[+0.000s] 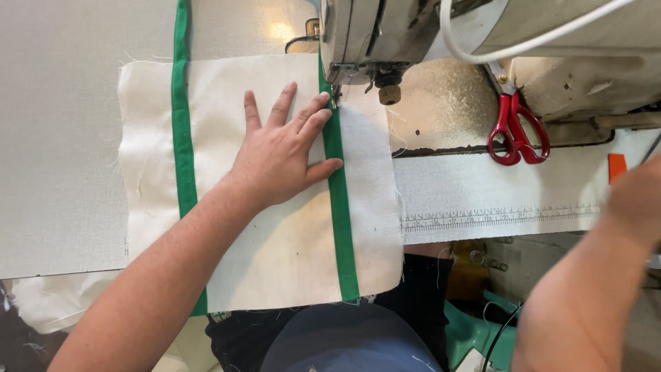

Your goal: Measuring, cutting, and positioning green straps onto a white fabric panel at a sewing machine station.

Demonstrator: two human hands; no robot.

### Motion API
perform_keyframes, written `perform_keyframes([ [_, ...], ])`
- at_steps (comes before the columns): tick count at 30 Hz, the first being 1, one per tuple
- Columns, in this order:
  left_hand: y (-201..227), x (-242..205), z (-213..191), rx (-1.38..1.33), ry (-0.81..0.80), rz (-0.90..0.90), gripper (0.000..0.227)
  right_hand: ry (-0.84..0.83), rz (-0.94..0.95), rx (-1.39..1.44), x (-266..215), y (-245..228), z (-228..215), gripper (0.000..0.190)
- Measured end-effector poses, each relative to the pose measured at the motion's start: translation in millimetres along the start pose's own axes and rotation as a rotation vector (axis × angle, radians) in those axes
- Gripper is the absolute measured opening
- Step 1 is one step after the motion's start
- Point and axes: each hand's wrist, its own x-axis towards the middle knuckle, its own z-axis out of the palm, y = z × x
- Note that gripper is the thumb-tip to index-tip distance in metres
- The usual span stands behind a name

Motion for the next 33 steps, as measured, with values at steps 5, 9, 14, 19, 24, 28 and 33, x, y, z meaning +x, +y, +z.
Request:
perform_keyframes([
  [5, 1, 2, -8, -0.054, -0.033, 0.011, 0.081, -0.056, 0.415, 1.413, 147, 23, -200, 0.019],
  [9, 0, 1, -7, -0.046, -0.049, 0.008, 0.084, -0.041, 0.333, 1.228, 131, 25, -216, 0.025],
  [14, -1, 0, -5, -0.040, -0.048, 0.015, 0.085, 0.004, 0.185, 1.375, 148, 22, -221, 0.025],
  [19, -2, 3, -7, -0.024, -0.062, 0.012, 0.088, -0.330, 0.326, 1.366, 124, 0, -181, 0.024],
  [24, -6, 6, -5, -0.032, -0.052, 0.013, 0.088, -0.357, 0.355, 1.431, 135, 4, -194, 0.048],
  [28, -9, 10, -8, -0.044, -0.057, 0.018, 0.086, -0.338, 0.339, 1.400, 146, 16, -197, 0.049],
  [33, -4, 9, -11, -0.009, -0.108, -0.004, 0.090, -0.323, 0.105, 1.559, 161, 13, -284, 0.027],
])
